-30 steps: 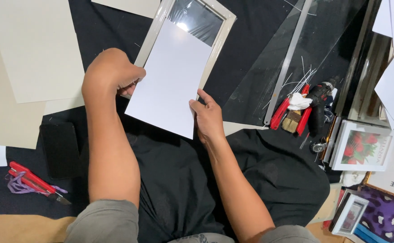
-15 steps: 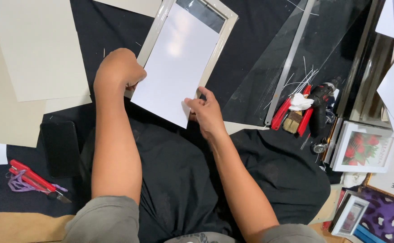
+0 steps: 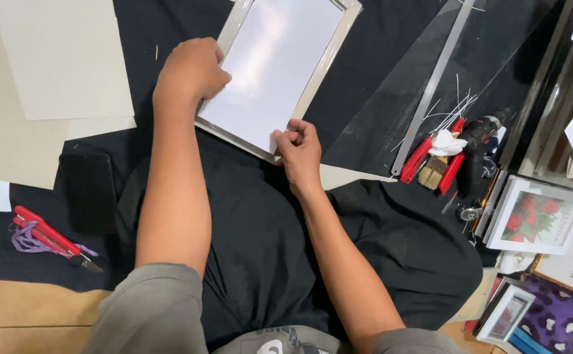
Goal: The person places a white paper into a white frame, adds a clear plastic sheet, then inserts a wooden backing board. They secure the assembly by inserting metal clips into the frame's back slots and pressing them down with a red utility knife.
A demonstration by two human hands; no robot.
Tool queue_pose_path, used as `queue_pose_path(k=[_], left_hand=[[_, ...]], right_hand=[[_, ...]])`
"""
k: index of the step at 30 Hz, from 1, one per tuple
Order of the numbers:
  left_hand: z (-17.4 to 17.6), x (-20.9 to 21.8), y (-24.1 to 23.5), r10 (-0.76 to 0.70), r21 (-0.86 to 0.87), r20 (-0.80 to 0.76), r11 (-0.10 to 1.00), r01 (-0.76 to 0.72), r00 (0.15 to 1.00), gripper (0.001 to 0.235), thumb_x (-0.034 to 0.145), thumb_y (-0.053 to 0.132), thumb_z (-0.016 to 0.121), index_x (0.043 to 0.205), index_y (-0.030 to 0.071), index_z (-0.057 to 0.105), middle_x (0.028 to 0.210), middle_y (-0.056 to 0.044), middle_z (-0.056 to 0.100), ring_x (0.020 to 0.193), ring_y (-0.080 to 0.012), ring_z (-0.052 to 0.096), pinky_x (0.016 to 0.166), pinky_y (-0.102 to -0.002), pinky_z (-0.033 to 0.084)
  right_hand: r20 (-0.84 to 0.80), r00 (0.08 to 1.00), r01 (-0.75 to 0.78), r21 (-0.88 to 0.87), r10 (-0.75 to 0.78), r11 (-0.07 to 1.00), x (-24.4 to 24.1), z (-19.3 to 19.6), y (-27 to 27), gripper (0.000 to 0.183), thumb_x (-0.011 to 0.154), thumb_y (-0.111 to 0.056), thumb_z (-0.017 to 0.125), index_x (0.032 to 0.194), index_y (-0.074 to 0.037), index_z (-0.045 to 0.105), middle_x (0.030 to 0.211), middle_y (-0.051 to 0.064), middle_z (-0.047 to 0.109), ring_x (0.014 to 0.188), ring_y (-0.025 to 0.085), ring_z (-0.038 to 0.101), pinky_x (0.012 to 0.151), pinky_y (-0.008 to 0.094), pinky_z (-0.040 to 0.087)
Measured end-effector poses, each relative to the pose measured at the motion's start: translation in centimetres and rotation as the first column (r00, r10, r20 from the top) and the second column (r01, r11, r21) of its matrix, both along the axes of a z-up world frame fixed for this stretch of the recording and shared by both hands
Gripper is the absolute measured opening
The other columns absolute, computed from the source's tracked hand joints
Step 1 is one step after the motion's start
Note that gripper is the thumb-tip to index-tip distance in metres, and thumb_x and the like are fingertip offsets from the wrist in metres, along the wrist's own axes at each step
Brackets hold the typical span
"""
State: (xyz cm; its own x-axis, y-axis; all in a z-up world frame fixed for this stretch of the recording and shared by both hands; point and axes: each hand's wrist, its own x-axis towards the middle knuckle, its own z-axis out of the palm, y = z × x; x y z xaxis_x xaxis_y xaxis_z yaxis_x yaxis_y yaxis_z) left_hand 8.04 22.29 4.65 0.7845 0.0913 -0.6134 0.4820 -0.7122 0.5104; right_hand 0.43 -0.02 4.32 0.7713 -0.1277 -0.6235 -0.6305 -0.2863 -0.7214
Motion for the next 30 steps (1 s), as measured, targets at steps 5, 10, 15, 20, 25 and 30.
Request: queue_pose_path(k=[5,10,15,20,25,30], left_hand=[[-3.0,-0.2,0.7,0.021,0.071,0.141,0.997,-0.031,0.990,0.052,0.096,0.031,0.075,0.136,0.002,0.058,0.125,-0.021,0.067,0.105,-0.0454,0.065,0.086,-0.052,0.054],[-3.5,-0.3,1.0,0.022,0.143,0.106,0.989,-0.037,0.994,0.053,0.096,0.037,0.079,0.129,0.001,0.059,0.118,-0.020,0.068,0.100,-0.0440,0.067,0.079,-0.052,0.057],[-3.5,0.0,0.7,0.034,0.152,0.045,0.988,-0.041,0.998,0.060,0.094,0.043,0.078,0.133,0.003,0.057,0.121,-0.017,0.069,0.103,-0.0432,0.067,0.077,-0.051,0.057],[-3.0,0.2,0.6,0.043,0.143,0.003,0.989,-0.043,0.999,0.066,0.092,0.046,0.080,0.136,0.004,0.054,0.127,-0.016,0.067,0.110,-0.0417,0.066,0.082,-0.051,0.056],[-3.3,-0.1,0.6,0.055,0.138,0.040,0.989,-0.060,0.998,0.062,0.092,0.048,0.080,0.129,0.004,0.058,0.121,-0.014,0.069,0.107,-0.0405,0.066,0.080,-0.051,0.055],[-3.1,-0.1,0.7,0.056,0.125,0.071,0.990,-0.065,0.996,0.065,0.093,0.050,0.079,0.132,0.004,0.057,0.123,-0.017,0.069,0.108,-0.0430,0.065,0.083,-0.053,0.055]], right_hand=[[0.055,0.941,-0.303,-0.295,0.333,0.906,-0.8,-0.2,0.6,0.092,0.074,-0.031,0.089,0.149,-0.012,0.039,0.114,0.007,0.052,0.072,0.015,0.058,0.075,0.032,0.053],[0.137,0.892,-0.350,-0.396,0.432,0.849,-1.6,-2.6,0.2,0.083,0.083,-0.028,0.084,0.153,-0.016,0.042,0.123,0.011,0.046,0.071,0.017,0.057,0.080,0.033,0.057],[0.111,0.891,-0.348,-0.458,0.441,0.818,-1.1,-3.2,0.0,0.087,0.075,-0.044,0.089,0.146,-0.013,0.050,0.113,0.009,0.049,0.095,0.022,0.056,0.088,0.035,0.051],[0.122,0.872,-0.358,-0.500,0.473,0.789,-1.2,-4.4,0.0,0.070,0.090,-0.039,0.074,0.148,-0.013,0.047,0.120,0.013,0.048,0.093,0.028,0.059,0.086,0.041,0.054],[0.220,0.744,-0.360,-0.664,0.631,0.656,-1.6,-4.9,1.2,0.070,0.085,-0.047,0.081,0.145,-0.023,0.054,0.114,0.011,0.048,0.081,0.030,0.061,0.058,0.049,0.056],[0.461,0.326,-0.246,-0.802,0.825,0.545,-0.6,-5.2,1.3,0.030,0.088,-0.026,0.084,0.111,-0.027,0.065,0.112,0.012,0.061,0.092,0.033,0.062,0.061,0.045,0.043]])
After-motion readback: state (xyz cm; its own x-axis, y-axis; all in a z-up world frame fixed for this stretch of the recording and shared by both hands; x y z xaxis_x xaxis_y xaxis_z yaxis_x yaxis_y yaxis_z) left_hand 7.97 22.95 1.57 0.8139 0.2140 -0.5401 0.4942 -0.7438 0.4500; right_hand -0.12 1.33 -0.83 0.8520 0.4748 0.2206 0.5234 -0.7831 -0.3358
